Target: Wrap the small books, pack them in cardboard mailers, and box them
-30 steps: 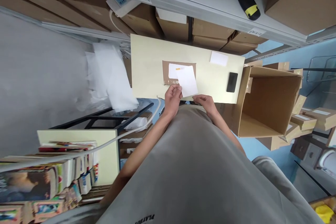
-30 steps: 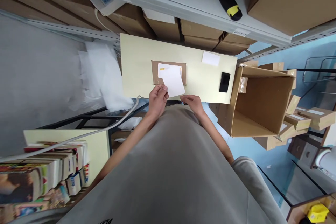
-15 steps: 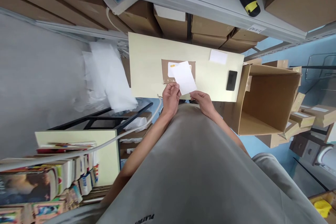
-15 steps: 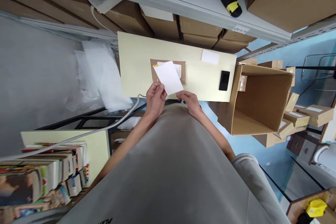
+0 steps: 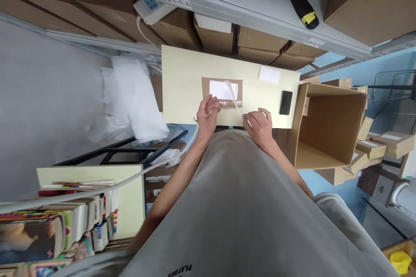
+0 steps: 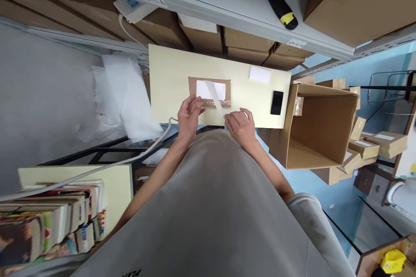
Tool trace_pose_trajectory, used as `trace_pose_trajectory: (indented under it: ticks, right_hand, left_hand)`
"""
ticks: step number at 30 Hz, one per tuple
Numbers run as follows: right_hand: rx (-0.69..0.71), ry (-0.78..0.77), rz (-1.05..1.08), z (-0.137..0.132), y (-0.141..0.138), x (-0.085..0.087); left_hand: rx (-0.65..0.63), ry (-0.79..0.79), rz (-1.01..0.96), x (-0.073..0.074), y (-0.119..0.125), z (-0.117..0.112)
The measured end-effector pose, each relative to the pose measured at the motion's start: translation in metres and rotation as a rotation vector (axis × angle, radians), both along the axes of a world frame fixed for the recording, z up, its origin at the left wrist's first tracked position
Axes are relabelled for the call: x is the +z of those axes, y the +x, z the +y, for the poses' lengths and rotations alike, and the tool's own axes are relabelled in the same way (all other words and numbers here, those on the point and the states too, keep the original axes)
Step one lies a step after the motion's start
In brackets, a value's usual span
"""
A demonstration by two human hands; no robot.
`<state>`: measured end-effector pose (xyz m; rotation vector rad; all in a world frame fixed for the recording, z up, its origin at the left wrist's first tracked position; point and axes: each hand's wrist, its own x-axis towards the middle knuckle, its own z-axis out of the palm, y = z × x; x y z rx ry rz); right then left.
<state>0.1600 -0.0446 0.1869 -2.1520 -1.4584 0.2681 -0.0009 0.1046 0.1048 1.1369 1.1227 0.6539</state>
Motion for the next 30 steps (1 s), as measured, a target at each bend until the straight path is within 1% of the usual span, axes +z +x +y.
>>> trace_pose_trajectory:
  ticks: [3,5,9,11,14,16,20,24,30]
  right_hand:
    - [0.126,-0.009,-0.12,-0.008,0.004,0.003]
    - [0.155,-0.014,-0.148,-0.012,0.005,0.004]
    - [0.151,0.012,-0.198,-0.016,0.006,0.004]
    - [0.137,0.015,-0.213,-0.016,0.006,0.004]
    - [0.12,-0.03,-0.194,-0.014,0.005,0.004]
    - [0.121,-0.065,-0.176,-0.012,0.004,0.005]
    - [0.129,-0.086,-0.145,-0.008,0.0,0.007]
    - [0.106,-0.078,-0.104,-0.005,-0.007,0.011]
    - [0.056,-0.087,-0.062,0.001,-0.022,0.012]
  left_hand:
    - [-0.027,0.199,0.03,0.003,-0.002,0.014]
    - [-0.041,0.265,0.042,0.008,-0.002,0.02]
    - [-0.072,0.315,0.077,0.017,-0.004,0.024]
    - [-0.078,0.367,0.102,0.02,-0.007,0.024]
    - [-0.09,0.441,0.13,0.022,-0.014,0.023]
    - [-0.092,0.439,0.132,0.023,-0.018,0.023]
    - [-0.076,0.358,0.113,0.026,-0.025,0.025]
    - [-0.126,0.311,0.121,0.028,-0.03,0.029]
    - [-0.176,0.252,0.132,0.022,-0.042,0.036]
